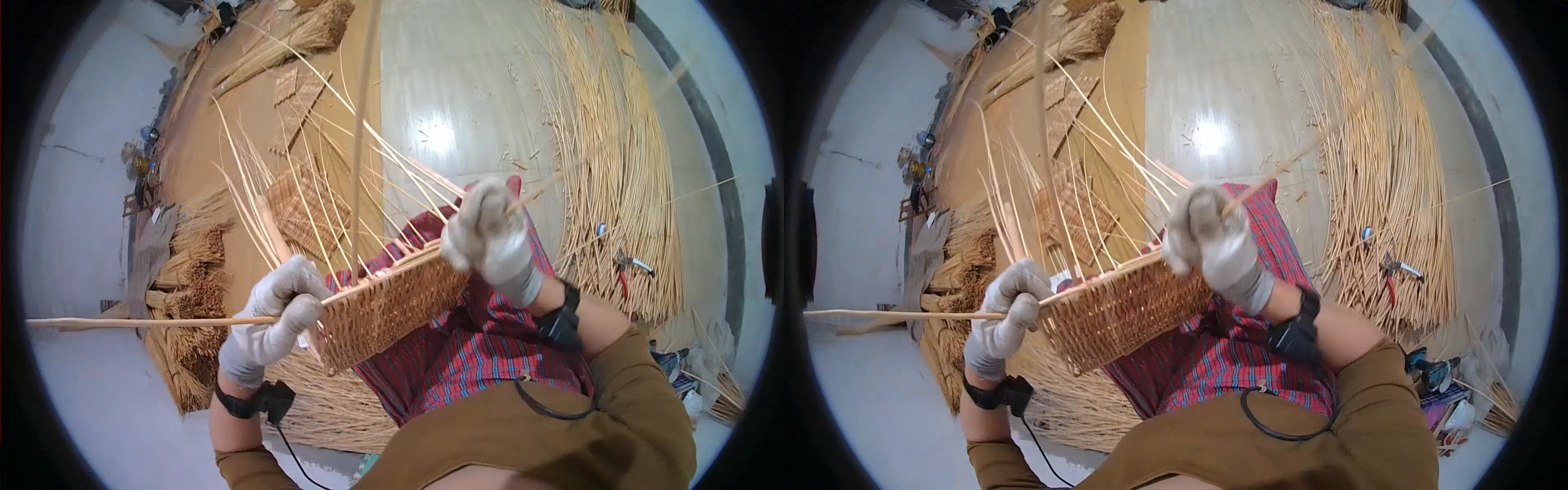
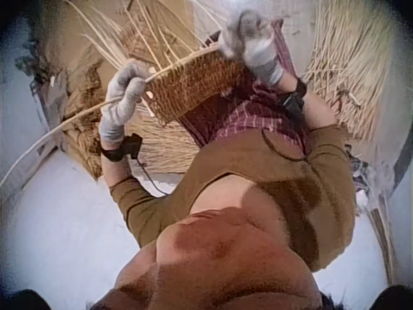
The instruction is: Weaving the side of a basket using thin wooden or bamboo strips.
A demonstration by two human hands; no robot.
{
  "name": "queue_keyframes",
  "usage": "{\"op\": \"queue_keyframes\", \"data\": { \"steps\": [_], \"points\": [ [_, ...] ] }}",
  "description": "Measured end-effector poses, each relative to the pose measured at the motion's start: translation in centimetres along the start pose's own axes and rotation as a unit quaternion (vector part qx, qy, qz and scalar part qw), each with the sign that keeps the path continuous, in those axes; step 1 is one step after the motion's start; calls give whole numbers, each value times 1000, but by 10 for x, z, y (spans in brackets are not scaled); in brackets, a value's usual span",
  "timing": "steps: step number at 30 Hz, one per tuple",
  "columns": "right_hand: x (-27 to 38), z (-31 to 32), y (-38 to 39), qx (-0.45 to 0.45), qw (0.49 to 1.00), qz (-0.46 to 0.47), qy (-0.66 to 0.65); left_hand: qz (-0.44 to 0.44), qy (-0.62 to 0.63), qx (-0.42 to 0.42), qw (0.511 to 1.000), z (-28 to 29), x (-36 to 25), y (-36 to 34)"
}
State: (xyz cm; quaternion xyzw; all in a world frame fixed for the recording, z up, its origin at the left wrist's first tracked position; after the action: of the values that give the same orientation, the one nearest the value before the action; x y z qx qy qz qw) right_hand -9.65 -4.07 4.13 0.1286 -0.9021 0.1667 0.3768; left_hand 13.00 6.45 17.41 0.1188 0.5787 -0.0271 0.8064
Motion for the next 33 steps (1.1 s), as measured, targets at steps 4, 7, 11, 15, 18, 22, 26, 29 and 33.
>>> {"op": "queue_keyframes", "data": {
  "steps": [4, 7, 11, 15, 18, 22, 26, 29, 33],
  "points": [
    [-27, -13, 45, 33, 999, -35, -2, 24, 29, -8, 999, -2, 3, 5],
    [-31, 4, 42, -2, 1000, -22, 3, -30, -2, -67, 997, -6, 6, 10],
    [-28, 13, 28, 54, 998, 15, 1, -122, 3, -97, 988, -9, 19, 6],
    [-23, 6, 19, 36, 999, 17, 11, -189, 137, -112, 966, -9, 38, 8],
    [-24, 5, 12, 16, 1000, 0, -4, -210, 170, -93, 958, -5, 48, 10],
    [-30, 12, 4, 28, 999, -12, -14, -233, 186, -82, 951, 3, 50, 14],
    [-34, 12, 1, 0, 999, -42, 27, -176, 135, -119, 968, 15, 47, 4],
    [-28, 5, -1, 24, 996, -47, 68, -245, -7, -160, 956, 25, 45, -14],
    [-13, 6, -9, 18, 996, -54, 66, -281, -112, -104, 947, 32, 63, -29]
  ]
}}
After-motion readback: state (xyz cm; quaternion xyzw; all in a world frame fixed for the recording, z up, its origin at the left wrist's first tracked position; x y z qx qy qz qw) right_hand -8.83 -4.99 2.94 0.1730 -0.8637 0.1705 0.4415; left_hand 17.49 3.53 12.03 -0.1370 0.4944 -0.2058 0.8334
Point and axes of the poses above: each hand's wrist, its own y-axis away from the middle knuckle, its own z-axis out of the back of the hand, x = y × z, the point moved 3 cm from there along -y, towards the middle knuckle, and after that the axes turned 9 degrees about y, right-handed, at the moved point
